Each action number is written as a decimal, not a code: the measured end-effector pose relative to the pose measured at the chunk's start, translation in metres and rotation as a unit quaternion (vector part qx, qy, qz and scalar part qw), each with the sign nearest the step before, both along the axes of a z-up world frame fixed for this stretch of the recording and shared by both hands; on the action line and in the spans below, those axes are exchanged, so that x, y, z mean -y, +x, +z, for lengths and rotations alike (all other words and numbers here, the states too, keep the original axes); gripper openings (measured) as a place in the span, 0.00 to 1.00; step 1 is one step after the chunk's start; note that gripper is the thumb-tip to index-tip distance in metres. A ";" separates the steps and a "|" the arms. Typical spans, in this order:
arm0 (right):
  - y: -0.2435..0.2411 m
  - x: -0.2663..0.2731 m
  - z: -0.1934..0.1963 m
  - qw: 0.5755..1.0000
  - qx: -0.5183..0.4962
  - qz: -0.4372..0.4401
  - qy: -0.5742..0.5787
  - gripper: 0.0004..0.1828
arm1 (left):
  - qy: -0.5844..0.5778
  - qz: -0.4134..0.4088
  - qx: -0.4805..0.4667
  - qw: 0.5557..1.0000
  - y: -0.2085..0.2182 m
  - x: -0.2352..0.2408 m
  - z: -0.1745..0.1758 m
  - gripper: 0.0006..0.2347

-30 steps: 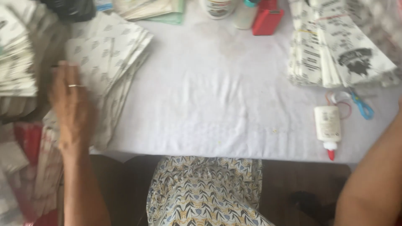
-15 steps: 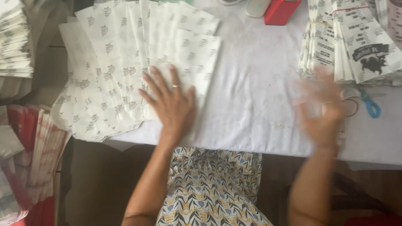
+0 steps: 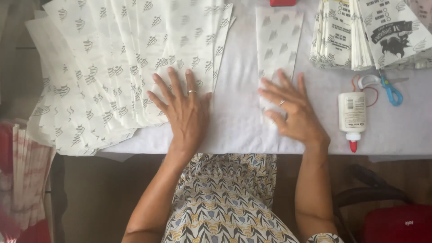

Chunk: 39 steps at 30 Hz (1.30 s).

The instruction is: The person applies liquid glue from a bottle to several pieces of printed paper, then stacks the papers together.

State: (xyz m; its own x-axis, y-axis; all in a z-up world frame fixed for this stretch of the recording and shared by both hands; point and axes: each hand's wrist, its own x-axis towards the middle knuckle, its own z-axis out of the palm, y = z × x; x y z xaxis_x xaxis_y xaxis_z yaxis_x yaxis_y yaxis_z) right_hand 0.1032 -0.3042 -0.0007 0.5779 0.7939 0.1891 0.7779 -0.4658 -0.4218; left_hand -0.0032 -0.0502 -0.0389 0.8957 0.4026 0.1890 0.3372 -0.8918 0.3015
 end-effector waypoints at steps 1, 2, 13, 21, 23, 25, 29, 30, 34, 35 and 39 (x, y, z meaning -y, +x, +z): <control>0.004 0.006 0.001 1.000 0.004 -0.019 0.007 0.30 | 0.020 -0.017 0.064 0.998 0.002 0.007 -0.006 0.35; 0.007 0.012 0.002 0.999 0.008 -0.037 0.013 0.31 | 0.040 -0.034 0.128 0.990 0.005 0.014 -0.011 0.43; -0.044 0.038 0.012 0.983 -0.023 -0.116 0.143 0.16 | -0.184 -0.354 0.169 0.901 0.011 0.103 0.029 0.07; -0.052 0.031 0.013 0.978 0.001 -0.122 0.171 0.03 | -0.171 -0.339 0.172 0.909 0.009 0.104 0.037 0.03; -0.053 0.030 0.012 0.976 0.003 -0.135 0.171 0.01 | -0.172 -0.333 0.177 0.910 0.009 0.105 0.037 0.03; -0.052 0.029 0.010 0.976 0.005 -0.140 0.168 0.02 | -0.175 -0.328 0.182 0.910 0.012 0.107 0.034 0.02; -0.052 0.024 0.012 0.971 -0.010 -0.167 0.169 0.05 | -0.198 -0.297 0.192 0.914 0.015 0.112 0.030 0.03; -0.052 0.025 0.013 0.971 -0.009 -0.167 0.168 0.05 | -0.199 -0.297 0.192 0.914 0.014 0.112 0.030 0.03; -0.048 0.028 0.013 0.966 -0.056 -0.179 0.177 0.04 | -0.268 -0.288 0.191 0.899 0.015 0.108 0.029 0.03; -0.046 0.028 0.013 0.965 -0.065 -0.178 0.180 0.03 | -0.276 -0.293 0.185 0.896 0.015 0.106 0.029 0.03; -0.047 0.029 0.012 0.963 -0.072 -0.181 0.188 0.02 | -0.261 -0.307 0.163 0.901 0.012 0.104 0.034 0.06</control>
State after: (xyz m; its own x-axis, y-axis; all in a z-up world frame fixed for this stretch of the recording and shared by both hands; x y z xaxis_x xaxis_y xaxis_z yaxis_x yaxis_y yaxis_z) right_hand 0.0566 -0.3336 0.0116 0.8453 0.4271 0.3211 0.5144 -0.4882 -0.7050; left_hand 0.0090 -0.1544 -0.0045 0.9111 -0.0396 0.4103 -0.3530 -0.5890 0.7269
